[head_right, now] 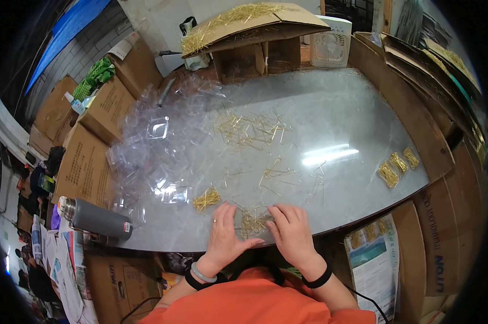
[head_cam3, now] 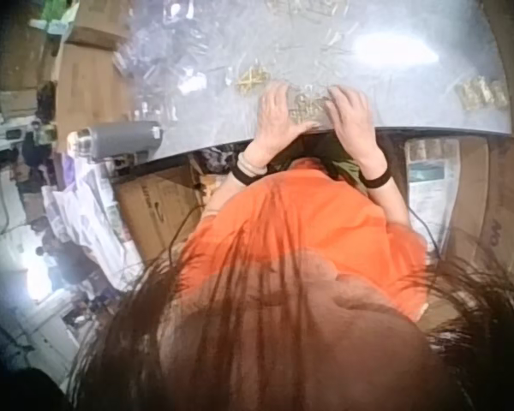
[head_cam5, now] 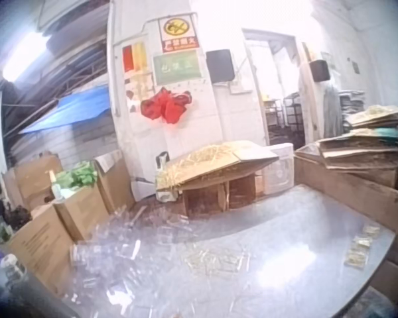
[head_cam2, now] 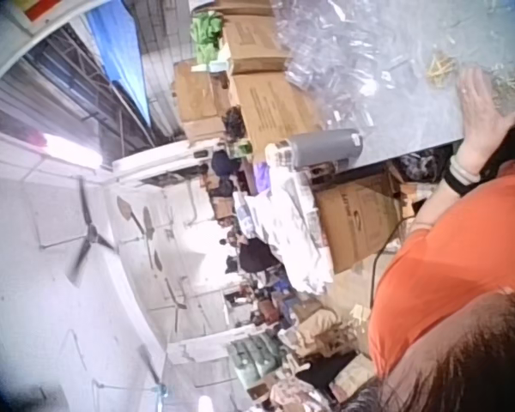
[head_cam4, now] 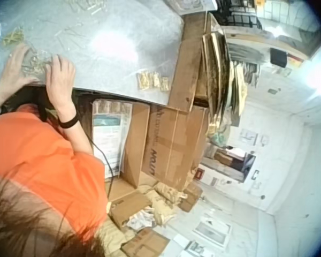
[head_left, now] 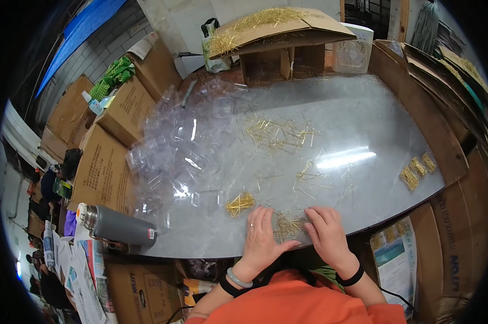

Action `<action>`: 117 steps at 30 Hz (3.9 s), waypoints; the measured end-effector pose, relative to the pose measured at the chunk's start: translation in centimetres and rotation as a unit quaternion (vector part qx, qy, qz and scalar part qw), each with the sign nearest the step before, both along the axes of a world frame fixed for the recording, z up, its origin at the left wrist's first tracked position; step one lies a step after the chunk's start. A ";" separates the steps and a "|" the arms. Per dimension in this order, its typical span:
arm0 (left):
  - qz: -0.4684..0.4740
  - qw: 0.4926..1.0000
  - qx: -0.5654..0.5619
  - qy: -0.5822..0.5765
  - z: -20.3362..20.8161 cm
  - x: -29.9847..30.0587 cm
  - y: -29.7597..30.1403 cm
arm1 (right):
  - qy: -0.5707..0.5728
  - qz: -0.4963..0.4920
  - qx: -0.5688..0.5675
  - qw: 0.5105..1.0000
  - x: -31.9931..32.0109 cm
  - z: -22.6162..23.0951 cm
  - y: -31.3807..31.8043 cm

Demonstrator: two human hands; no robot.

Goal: Counting and packaging small gold-colored metal parts into plastic bags at a workbench.

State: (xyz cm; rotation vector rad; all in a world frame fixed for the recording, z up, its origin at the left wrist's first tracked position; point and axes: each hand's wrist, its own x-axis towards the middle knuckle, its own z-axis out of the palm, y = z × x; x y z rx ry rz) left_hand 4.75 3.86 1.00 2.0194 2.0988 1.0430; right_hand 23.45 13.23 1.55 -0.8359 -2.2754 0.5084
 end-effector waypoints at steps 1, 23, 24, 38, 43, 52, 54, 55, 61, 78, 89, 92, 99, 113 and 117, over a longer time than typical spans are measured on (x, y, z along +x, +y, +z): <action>-0.006 1.000 -0.005 0.002 0.0 0.0 -0.1 | -0.006 0.004 0.005 1.000 0.0 0.2 -0.2; -0.095 0.995 -0.034 -0.025 -0.7 -0.5 0.3 | -0.047 0.103 -0.008 0.994 -0.5 -1.0 1.0; -0.089 0.995 -0.038 -0.026 -0.8 -0.5 0.3 | -0.051 0.098 -0.018 0.994 -0.8 -1.4 0.8; 0.073 0.995 -0.031 0.061 0.2 -1.5 -3.3 | -0.034 0.150 0.066 0.986 -2.8 -1.2 1.3; 0.100 0.993 -0.060 0.004 0.0 -1.9 -3.0 | 0.000 0.131 0.071 0.989 -2.5 -1.6 1.2; -0.071 0.996 -0.054 -0.028 0.0 -1.8 -1.3 | -0.011 0.144 0.036 0.989 -2.4 -0.2 0.7; -0.083 0.995 -0.053 -0.032 -0.1 -1.2 -0.9 | -0.011 0.157 0.011 0.987 -2.3 0.4 0.6; -0.088 0.994 -0.053 -0.032 -0.1 -1.1 -0.8 | 0.005 0.162 -0.013 0.987 -2.1 0.5 0.7; -0.116 0.991 -0.069 -0.014 -0.2 -1.2 0.2 | 0.028 0.145 -0.093 0.985 -1.3 -0.7 1.1; -0.112 0.992 -0.031 -0.038 -1.4 -1.0 0.2 | 0.035 0.129 -0.143 0.981 -2.4 -0.8 0.1; -0.071 0.997 -0.026 0.006 -1.0 -0.4 -0.2 | 0.177 0.002 -0.233 0.956 -2.6 -1.9 -4.7; -0.080 0.997 -0.021 -0.002 -1.2 -0.8 -0.1 | 0.215 0.099 -0.281 0.930 -4.8 -1.8 -4.4; -0.085 0.995 0.000 -0.046 -1.7 -1.2 -0.6 | 0.153 0.102 -0.237 0.954 -3.4 -2.4 -0.8; -0.091 0.991 -0.007 -0.097 -1.1 -1.4 -0.7 | -0.020 0.168 -0.004 0.986 -2.8 -0.8 0.7; -0.064 0.997 -0.024 0.032 -0.8 -0.9 -0.9 | -0.003 0.114 -0.043 0.993 -2.0 -1.0 -0.1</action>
